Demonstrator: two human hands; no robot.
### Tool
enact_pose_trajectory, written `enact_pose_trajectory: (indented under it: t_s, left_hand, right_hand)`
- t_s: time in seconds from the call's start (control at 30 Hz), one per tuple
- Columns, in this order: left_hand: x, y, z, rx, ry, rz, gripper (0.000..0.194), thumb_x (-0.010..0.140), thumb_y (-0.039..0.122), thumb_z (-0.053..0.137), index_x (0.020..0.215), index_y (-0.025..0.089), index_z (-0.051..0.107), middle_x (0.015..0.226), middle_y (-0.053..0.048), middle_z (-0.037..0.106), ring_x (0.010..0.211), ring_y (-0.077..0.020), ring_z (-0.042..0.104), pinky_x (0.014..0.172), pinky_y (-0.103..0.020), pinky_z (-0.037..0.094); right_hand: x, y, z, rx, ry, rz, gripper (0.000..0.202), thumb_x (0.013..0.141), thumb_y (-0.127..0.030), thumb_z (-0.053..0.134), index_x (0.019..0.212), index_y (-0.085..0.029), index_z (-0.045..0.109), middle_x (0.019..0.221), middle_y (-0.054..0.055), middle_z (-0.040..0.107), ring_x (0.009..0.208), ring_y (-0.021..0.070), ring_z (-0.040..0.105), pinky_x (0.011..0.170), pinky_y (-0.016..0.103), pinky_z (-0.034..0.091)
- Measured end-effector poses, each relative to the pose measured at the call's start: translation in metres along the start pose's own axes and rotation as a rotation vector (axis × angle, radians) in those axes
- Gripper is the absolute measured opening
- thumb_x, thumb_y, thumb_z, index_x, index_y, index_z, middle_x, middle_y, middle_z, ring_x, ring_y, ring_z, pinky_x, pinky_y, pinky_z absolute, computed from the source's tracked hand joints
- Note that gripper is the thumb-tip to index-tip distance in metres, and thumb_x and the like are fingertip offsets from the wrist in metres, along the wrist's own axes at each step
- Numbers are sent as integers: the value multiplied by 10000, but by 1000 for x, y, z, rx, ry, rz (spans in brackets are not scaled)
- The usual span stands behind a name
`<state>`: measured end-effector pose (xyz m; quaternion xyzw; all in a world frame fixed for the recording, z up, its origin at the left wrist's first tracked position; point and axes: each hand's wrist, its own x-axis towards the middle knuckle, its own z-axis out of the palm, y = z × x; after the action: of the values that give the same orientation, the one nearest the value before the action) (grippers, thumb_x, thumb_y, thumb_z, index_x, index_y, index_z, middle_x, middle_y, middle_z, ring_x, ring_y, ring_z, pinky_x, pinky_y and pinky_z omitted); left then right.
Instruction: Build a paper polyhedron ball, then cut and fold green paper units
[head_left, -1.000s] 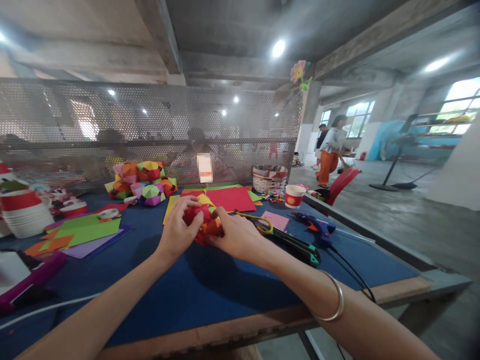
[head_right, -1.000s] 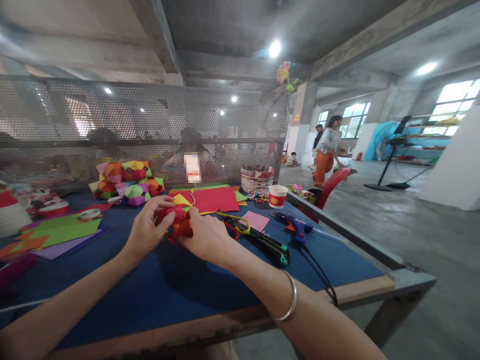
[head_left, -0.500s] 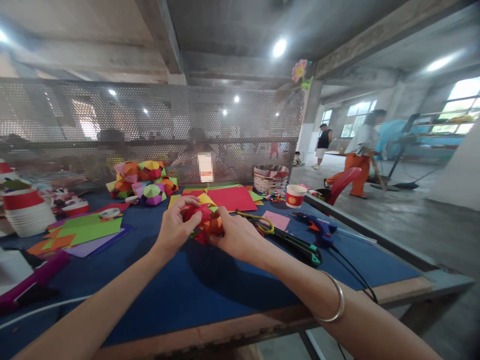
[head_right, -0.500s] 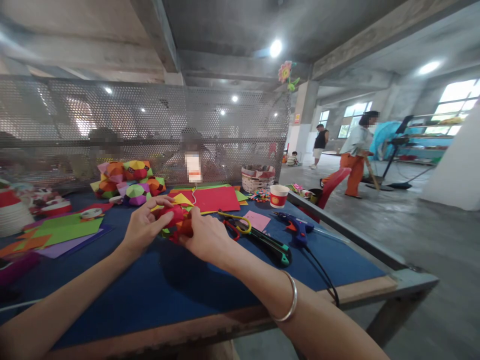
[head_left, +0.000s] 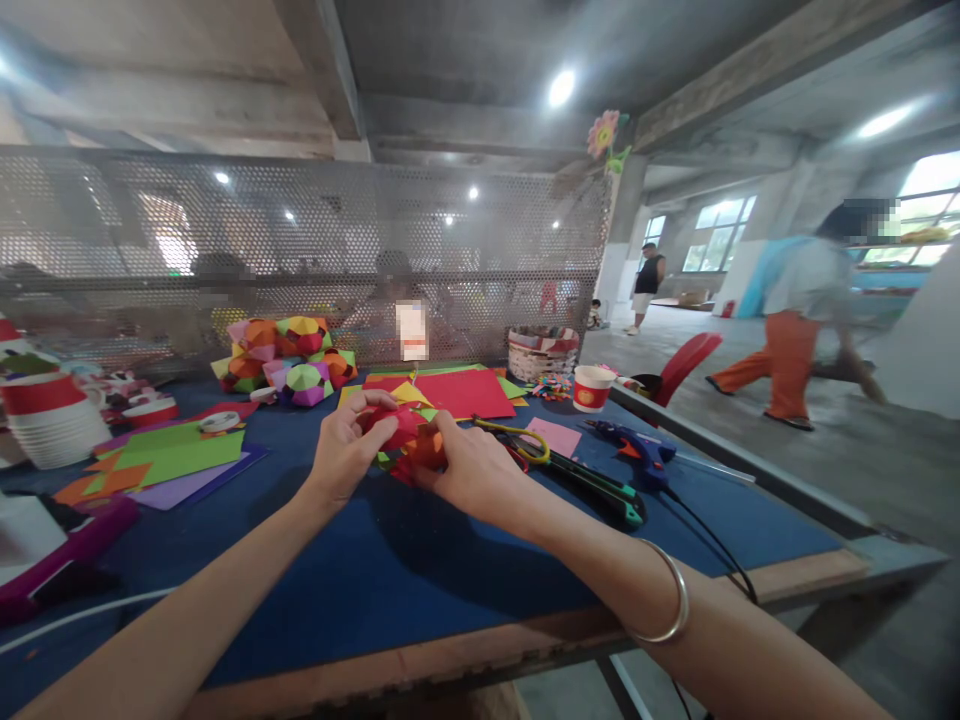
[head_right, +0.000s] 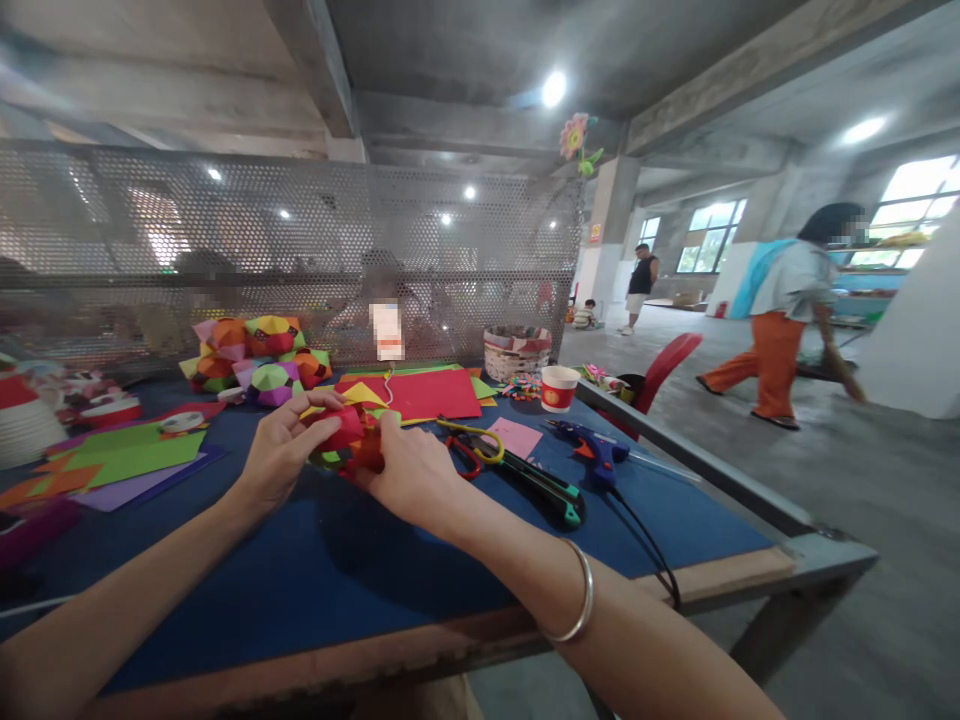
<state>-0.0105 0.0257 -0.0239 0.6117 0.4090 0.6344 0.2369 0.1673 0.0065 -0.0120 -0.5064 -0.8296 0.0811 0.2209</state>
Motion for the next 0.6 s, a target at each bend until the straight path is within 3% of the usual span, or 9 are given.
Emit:
enact_pose_trajectory:
  t_s: [0.4,0.6]
  left_hand:
    - [0,2,1,-131,-14,-139,313,622,384,790,835,180,687,925,-13,686,729,-127,588,663,-241,477]
    - [-1,2,-1,-74,-27,-71,232,653,350,754,797,179,693,957,-31,691,887,-167,619,772,-261,482]
  right_hand:
    - [-1,-2,5,-37,51,6,455,864,-433,658,1195,-152,526,1018,160,747,920,339,709,661,343,402]
    - [1,1,6,4,42,-4,454,856,-422,673,1184,-145,526,1001,165,744,898,340,707,660,346,403]
